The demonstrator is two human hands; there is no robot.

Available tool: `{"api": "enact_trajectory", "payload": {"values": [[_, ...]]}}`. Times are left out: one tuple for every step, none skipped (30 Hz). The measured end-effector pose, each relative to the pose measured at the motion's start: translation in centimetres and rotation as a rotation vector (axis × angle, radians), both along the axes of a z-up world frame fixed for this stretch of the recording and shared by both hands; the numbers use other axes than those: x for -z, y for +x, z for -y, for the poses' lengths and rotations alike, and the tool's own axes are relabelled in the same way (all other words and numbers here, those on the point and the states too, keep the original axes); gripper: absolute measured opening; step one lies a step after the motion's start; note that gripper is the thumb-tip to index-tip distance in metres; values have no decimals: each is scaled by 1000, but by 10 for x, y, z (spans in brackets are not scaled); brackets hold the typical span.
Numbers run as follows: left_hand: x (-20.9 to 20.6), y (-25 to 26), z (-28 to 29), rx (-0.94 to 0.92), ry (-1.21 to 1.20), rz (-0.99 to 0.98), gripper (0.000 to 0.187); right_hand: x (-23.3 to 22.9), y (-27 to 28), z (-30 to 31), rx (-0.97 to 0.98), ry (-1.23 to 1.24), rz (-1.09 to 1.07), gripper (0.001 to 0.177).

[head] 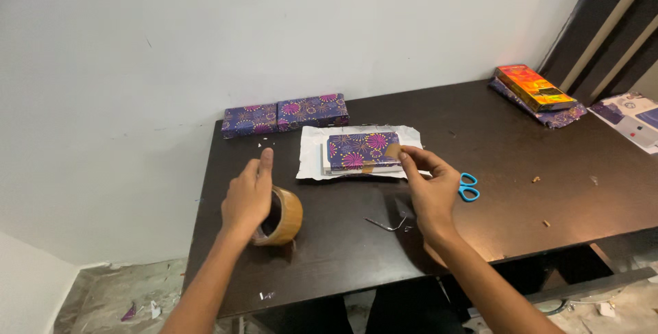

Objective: The person wraps a small rectangular box with patterned paper on a dark table. They fold the paper edges, apply pieces of brown tape to secure the folds, and smooth the surface. The wrapped box remains on the table at the end.

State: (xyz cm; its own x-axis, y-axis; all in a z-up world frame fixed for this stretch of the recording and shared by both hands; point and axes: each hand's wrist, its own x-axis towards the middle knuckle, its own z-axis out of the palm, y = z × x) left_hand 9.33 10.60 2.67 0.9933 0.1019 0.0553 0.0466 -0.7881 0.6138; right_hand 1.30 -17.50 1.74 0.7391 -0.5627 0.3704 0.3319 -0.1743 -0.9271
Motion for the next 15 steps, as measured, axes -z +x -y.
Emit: {"api": "enact_trajectory", "payload": {"values": [[-2,6,-5,-11,48,-6,81,2,4,8,-5,-71,-23,21],[-4,11,-8,-19,98,-13,80,6,8,15,-8,-140,-48,21],[-7,15,-10,-27,147,-21,80,9,12,23,-9,-163,-38,21],[-10,17,-13,-33,178,-3,78,12,18,29,-12,-187,-29,21],[-13,19,-15,-39,208,15,76,14,25,36,-15,-211,-20,21],[-17,20,-14,-46,238,33,74,16,31,43,-2,-251,-3,20],[-22,20,-12,-53,258,50,74,16,38,50,11,-292,14,20],[-27,20,-10,-62,279,65,74,17,43,56,23,-332,29,19],[-32,18,-7,-70,300,79,75,17,47,62,26,-365,64,18],[-38,15,-4,-42,338,197,72,16,54,67,26,-398,104,18],[-41,12,4,-14,377,314,70,14,61,70,26,-430,143,17],[-45,9,13,18,416,431,68,11,67,74,34,-474,172,16],[-47,6,26,114,363,482,63,8,73,77,42,-518,201,16],[-46,2,41,211,310,529,59,7,76,80,50,-561,225,15],[-43,-4,56,343,234,517,53,5,79,82,46,-578,239,14]]}}
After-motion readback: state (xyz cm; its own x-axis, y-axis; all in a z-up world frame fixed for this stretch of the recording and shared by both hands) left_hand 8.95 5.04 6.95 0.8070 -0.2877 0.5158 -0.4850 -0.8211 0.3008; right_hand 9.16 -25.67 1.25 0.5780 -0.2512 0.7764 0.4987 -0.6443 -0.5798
